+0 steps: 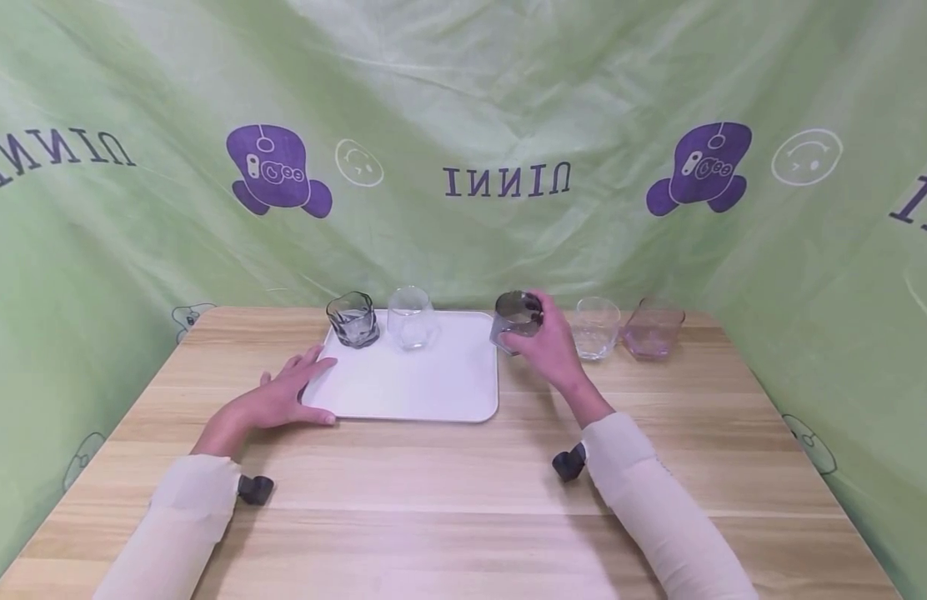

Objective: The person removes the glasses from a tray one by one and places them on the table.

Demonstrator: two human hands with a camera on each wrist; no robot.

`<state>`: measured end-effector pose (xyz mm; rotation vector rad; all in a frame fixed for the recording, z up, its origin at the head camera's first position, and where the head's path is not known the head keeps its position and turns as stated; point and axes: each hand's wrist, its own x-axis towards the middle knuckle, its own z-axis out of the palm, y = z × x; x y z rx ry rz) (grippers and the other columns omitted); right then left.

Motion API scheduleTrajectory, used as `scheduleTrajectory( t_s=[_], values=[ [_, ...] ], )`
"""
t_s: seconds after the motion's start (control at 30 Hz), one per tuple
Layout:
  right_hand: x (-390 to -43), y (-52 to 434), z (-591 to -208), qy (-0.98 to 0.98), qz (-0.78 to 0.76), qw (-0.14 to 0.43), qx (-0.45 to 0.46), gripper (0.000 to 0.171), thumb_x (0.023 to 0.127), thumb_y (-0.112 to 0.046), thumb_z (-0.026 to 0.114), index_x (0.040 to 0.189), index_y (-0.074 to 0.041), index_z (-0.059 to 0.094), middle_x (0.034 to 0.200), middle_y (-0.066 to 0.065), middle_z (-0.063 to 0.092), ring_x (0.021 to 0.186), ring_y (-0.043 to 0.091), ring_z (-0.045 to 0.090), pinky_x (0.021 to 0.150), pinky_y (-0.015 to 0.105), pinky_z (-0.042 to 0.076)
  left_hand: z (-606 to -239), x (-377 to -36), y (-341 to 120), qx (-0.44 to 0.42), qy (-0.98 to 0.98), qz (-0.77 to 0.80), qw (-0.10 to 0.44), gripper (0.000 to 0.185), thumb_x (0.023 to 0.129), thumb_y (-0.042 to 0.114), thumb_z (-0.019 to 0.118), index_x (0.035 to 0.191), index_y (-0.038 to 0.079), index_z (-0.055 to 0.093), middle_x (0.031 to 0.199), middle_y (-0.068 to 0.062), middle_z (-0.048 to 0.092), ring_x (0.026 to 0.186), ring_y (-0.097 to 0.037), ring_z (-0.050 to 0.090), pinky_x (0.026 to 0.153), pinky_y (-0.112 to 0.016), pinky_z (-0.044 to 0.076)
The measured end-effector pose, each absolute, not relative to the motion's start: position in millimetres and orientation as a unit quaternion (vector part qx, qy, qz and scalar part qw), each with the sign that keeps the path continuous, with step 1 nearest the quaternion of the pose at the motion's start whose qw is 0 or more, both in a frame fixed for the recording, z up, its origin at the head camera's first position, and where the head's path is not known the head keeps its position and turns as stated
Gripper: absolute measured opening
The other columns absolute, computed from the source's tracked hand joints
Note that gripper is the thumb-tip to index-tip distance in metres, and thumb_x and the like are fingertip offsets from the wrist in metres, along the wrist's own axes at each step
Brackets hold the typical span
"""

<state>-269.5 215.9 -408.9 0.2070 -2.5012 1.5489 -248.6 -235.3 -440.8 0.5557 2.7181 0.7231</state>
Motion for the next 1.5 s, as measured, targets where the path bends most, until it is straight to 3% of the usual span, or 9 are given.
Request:
scheduleTrajectory(
  t_s=[0.73, 1.5],
  values=[
    [-288, 237, -425, -0.855, 0.513, 0.071, 0.015, 0.089, 0.086, -0.014, 0.083, 0.156, 0.000, 0.029, 0.150, 0.027, 0.045, 0.136, 0.045, 0.045, 0.114, 0.053, 0.037, -443, -253, -236, 0.189, 0.943, 0.240, 0.135, 0.112, 0.079, 0.064, 0.081, 0.162, 0.010, 0.029, 0.170, -0.021, 0.000, 0.150, -0.056, -0.002, 0.102, -0.085, -0.006],
    [-291, 238, -434, -0.856, 0.511, 0.071, 0.028, 0.089, 0.087, -0.013, 0.083, 0.155, 0.002, 0.027, 0.150, 0.029, 0.043, 0.136, 0.046, 0.044, 0.114, 0.054, 0.036, -445, -252, -238, 0.189, 0.942, 0.242, 0.135, 0.112, 0.079, 0.063, 0.081, 0.162, 0.009, 0.029, 0.170, -0.022, 0.001, 0.150, -0.056, -0.002, 0.102, -0.085, -0.006]
  ],
)
